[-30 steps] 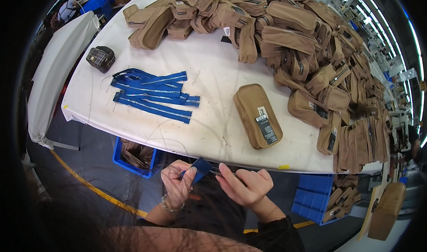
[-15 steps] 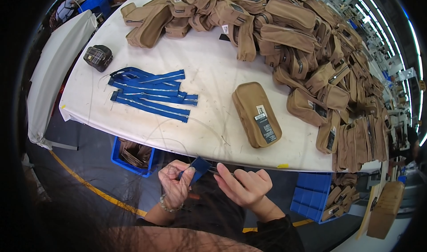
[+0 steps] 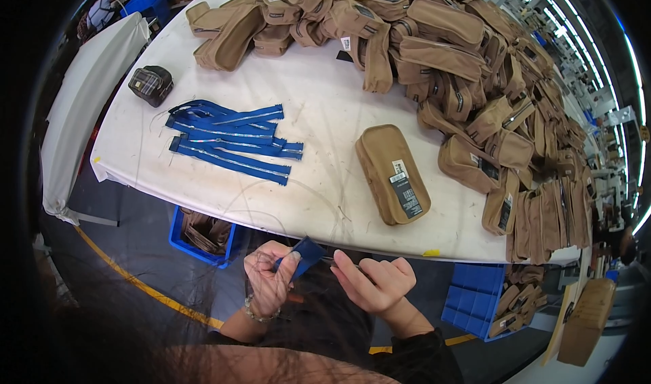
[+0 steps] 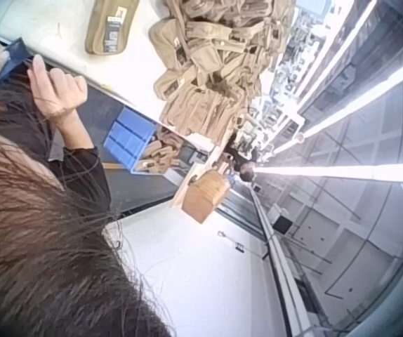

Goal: Trimming and assembling zipper components using pliers in a leather goods factory.

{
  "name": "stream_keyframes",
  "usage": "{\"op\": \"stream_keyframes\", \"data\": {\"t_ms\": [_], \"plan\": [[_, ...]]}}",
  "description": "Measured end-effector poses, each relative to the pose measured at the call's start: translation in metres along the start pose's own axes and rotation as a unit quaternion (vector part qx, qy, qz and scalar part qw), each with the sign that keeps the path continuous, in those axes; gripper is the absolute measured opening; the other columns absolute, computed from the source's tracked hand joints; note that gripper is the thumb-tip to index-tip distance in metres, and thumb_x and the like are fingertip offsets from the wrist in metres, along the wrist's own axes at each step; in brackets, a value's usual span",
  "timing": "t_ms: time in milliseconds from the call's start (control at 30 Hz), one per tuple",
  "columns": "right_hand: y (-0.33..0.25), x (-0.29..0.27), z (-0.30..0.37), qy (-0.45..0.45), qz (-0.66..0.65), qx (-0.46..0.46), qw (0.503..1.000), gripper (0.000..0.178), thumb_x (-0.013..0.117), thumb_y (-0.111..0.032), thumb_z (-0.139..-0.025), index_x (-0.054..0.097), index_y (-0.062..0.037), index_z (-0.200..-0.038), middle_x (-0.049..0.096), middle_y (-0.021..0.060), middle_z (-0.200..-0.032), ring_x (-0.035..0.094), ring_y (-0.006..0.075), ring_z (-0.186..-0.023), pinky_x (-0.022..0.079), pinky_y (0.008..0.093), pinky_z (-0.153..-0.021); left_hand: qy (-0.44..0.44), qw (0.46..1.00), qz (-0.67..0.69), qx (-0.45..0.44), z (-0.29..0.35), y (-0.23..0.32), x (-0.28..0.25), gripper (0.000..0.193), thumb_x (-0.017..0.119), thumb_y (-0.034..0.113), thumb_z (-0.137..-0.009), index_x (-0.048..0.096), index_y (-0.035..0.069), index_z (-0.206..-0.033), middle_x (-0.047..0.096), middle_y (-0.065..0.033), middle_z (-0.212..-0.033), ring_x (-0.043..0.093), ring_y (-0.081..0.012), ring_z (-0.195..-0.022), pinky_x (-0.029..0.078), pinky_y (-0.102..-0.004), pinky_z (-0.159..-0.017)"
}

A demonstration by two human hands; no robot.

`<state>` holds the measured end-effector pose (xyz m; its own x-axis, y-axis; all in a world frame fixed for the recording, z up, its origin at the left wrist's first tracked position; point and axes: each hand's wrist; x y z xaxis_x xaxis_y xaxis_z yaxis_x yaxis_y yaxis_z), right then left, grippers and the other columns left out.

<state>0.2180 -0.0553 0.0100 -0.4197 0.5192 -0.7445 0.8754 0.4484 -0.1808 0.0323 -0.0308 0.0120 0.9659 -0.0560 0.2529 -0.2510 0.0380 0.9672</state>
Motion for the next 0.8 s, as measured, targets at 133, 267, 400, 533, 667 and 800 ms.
{"op": "stream_keyframes", "data": {"t_ms": [133,267,400,533,667,800], "plan": [[-0.004,-0.011,-0.017,0.019,0.003,-0.029,0.999,0.035,0.076,-0.019,-0.058,0.069,-0.0152,-0.092,0.042,-0.0058,-0.059,0.033,0.0082,-0.041,0.022,0.0237,-0.043,0.012,1.0,0.003,0.003,0.0,-0.004,-0.001,0.003,0.061,-0.001,-0.081,0.06,-0.002,-0.08,0.058,0.0008,-0.069,0.046,-0.0013,-0.062,0.038,-0.016,-0.056],[-0.005,-0.014,-0.019,0.001,0.009,-0.034,0.999,0.034,0.076,-0.019,-0.058,0.07,-0.0149,-0.092,0.041,-0.0058,-0.058,0.033,0.0083,-0.04,0.021,0.0237,-0.043,0.01,1.0,0.004,-0.001,-0.001,0.0,0.002,0.003,0.061,-0.001,-0.081,0.059,-0.002,-0.079,0.057,0.0009,-0.069,0.046,-0.0013,-0.062,0.038,-0.0159,-0.057],[-0.008,-0.011,-0.024,0.005,0.017,-0.049,0.999,0.034,0.076,-0.019,-0.059,0.07,-0.0142,-0.092,0.04,-0.0058,-0.057,0.032,0.0083,-0.04,0.021,0.0239,-0.043,0.017,1.0,-0.013,0.006,0.001,-0.001,-0.002,0.003,0.062,-0.001,-0.08,0.059,-0.002,-0.078,0.057,0.0008,-0.068,0.046,-0.0015,-0.061,0.038,-0.0163,-0.055],[-0.007,-0.012,-0.025,0.007,0.022,-0.052,0.998,0.034,0.076,-0.019,-0.059,0.069,-0.0138,-0.092,0.039,-0.0057,-0.057,0.031,0.0083,-0.04,0.02,0.0242,-0.043,0.012,1.0,-0.021,0.015,-0.001,-0.003,-0.001,0.003,0.062,-0.002,-0.08,0.059,-0.002,-0.078,0.057,0.0004,-0.066,0.046,-0.0017,-0.06,0.038,-0.0166,-0.054],[-0.007,-0.012,-0.027,0.005,0.027,-0.054,0.998,0.034,0.076,-0.019,-0.059,0.069,-0.0137,-0.092,0.038,-0.0057,-0.056,0.031,0.0083,-0.04,0.019,0.0243,-0.043,0.006,0.999,-0.039,0.025,-0.002,-0.002,-0.002,0.004,0.062,-0.002,-0.079,0.059,-0.002,-0.077,0.057,0.0002,-0.066,0.046,-0.0017,-0.059,0.038,-0.0166,-0.054],[-0.006,-0.011,-0.019,-0.005,0.023,-0.053,0.998,0.034,0.077,-0.018,-0.059,0.069,-0.0139,-0.092,0.037,-0.0059,-0.056,0.029,0.0083,-0.04,0.019,0.0241,-0.043,0.011,1.0,-0.012,0.015,-0.001,0.001,0.002,0.003,0.062,-0.001,-0.08,0.06,-0.001,-0.078,0.058,0.0003,-0.068,0.047,-0.0016,-0.06,0.039,-0.0168,-0.054]]}}
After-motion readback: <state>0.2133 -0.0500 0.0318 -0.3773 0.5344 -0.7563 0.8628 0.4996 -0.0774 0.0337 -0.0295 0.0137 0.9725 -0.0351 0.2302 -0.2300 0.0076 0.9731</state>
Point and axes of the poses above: each hand's wrist, its own z-axis away from the middle knuckle, its own x-axis out of the palm, y = z × x
